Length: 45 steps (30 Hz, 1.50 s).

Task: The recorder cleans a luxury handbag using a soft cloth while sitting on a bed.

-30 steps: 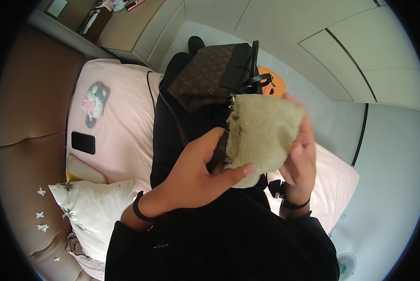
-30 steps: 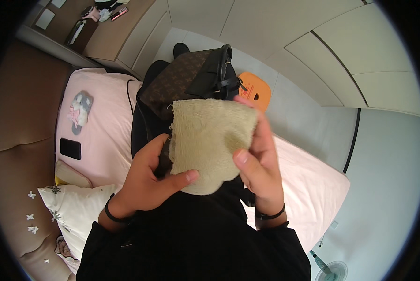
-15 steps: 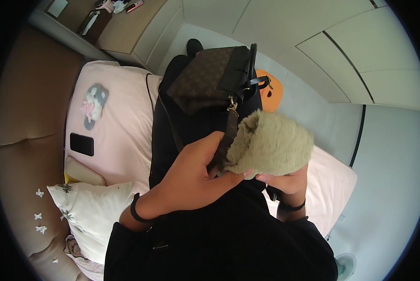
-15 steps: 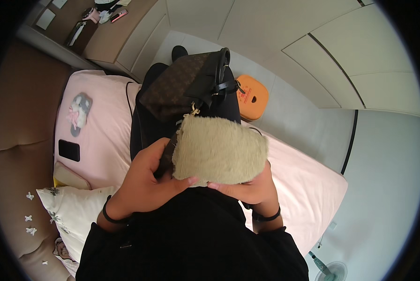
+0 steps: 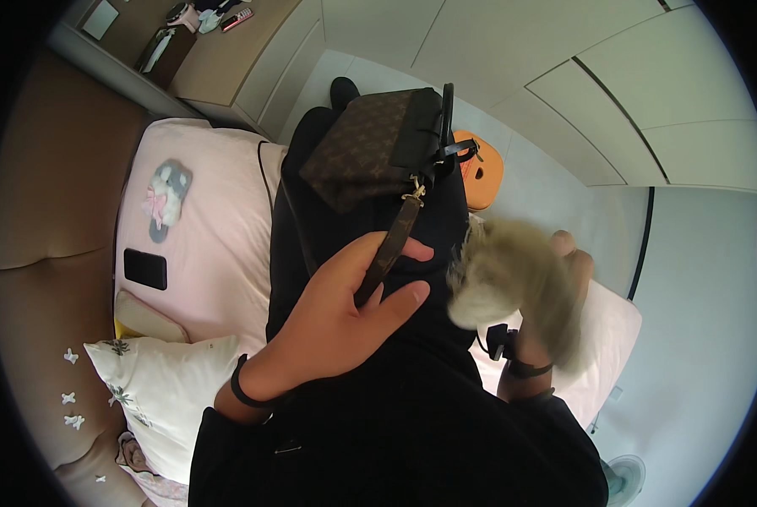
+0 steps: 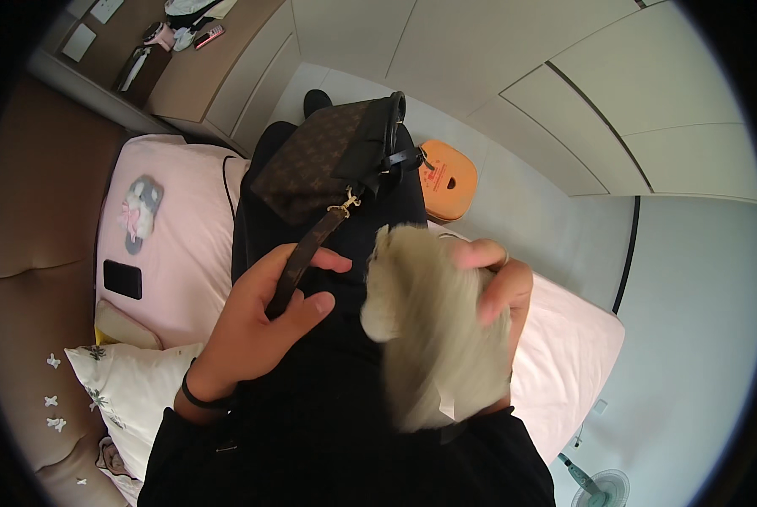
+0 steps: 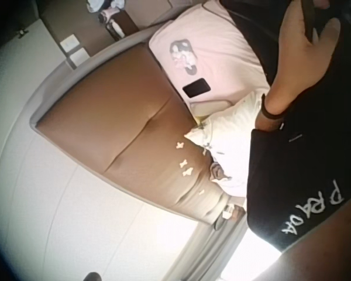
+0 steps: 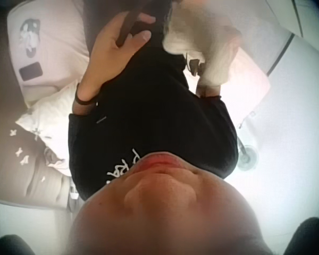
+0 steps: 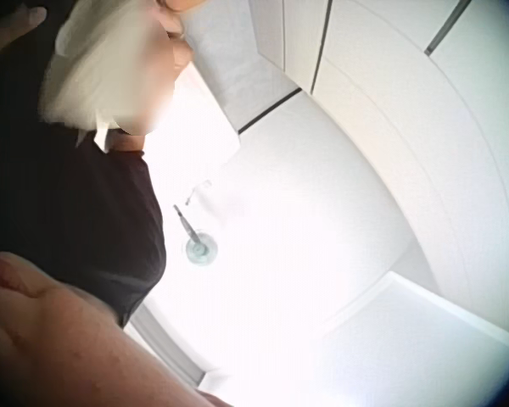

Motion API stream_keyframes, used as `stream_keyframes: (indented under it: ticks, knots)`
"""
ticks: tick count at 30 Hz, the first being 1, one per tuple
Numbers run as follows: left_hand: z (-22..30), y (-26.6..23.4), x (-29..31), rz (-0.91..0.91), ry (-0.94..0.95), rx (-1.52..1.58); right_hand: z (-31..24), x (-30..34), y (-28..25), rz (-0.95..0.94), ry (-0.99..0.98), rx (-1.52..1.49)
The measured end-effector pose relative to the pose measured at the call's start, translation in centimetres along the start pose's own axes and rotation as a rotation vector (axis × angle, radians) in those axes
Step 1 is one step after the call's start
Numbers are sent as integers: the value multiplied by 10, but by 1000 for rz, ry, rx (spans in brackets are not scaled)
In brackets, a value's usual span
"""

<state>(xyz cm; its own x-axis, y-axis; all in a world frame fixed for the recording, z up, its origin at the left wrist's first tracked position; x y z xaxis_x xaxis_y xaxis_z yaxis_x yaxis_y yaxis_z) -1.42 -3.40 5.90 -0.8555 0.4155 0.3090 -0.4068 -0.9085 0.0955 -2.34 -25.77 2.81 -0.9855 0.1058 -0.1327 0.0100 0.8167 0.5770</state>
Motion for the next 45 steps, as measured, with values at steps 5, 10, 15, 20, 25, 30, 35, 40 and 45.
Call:
stream_keyframes:
  ticks: [5, 10, 15, 20, 25, 30, 35, 40, 45]
  knots:
    - [-6, -1, -1, 9, 29, 66, -2, -4, -5, -79, 28, 26]
    - [1, -2, -1, -47, 49, 121, 3, -11, 2, -289, 273, -313]
    - [-6, 0, -1, -121, 90, 135, 9, -5, 7, -328, 258, -122]
    - [-19, -2, -2, -118, 12, 53, 13, -6, 0, -383, 255, -78]
    - [-13, -5, -6, -85, 42, 193, 14, 2, -5, -275, 148, -236]
    - [-5, 1, -4, -177, 72, 22, 12, -7, 7, -435, 137, -312]
    - [1, 5, -2, -154, -15, -64, 9, -15, 9, -350, 46, -6]
    - [-7, 4, 1, -40, 20, 248, 19, -13, 4, -208, 470, -256]
    - [-5, -3, -1, -57, -22, 390, 30, 7, -31, -223, 476, 135]
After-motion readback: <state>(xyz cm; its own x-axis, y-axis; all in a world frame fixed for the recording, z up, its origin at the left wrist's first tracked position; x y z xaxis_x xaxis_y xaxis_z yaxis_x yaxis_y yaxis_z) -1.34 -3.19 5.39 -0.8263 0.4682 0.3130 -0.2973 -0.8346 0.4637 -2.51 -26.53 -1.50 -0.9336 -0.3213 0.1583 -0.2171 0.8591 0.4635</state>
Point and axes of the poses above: each hand's wrist, its own x-axis away from the middle knuckle, its own y-axis out of the palm, z = x × y, the point moved 2 cm from there along -x, towards the middle knuckle, and after that the axes turned 1 degree about -y, right-handed, at the moved point
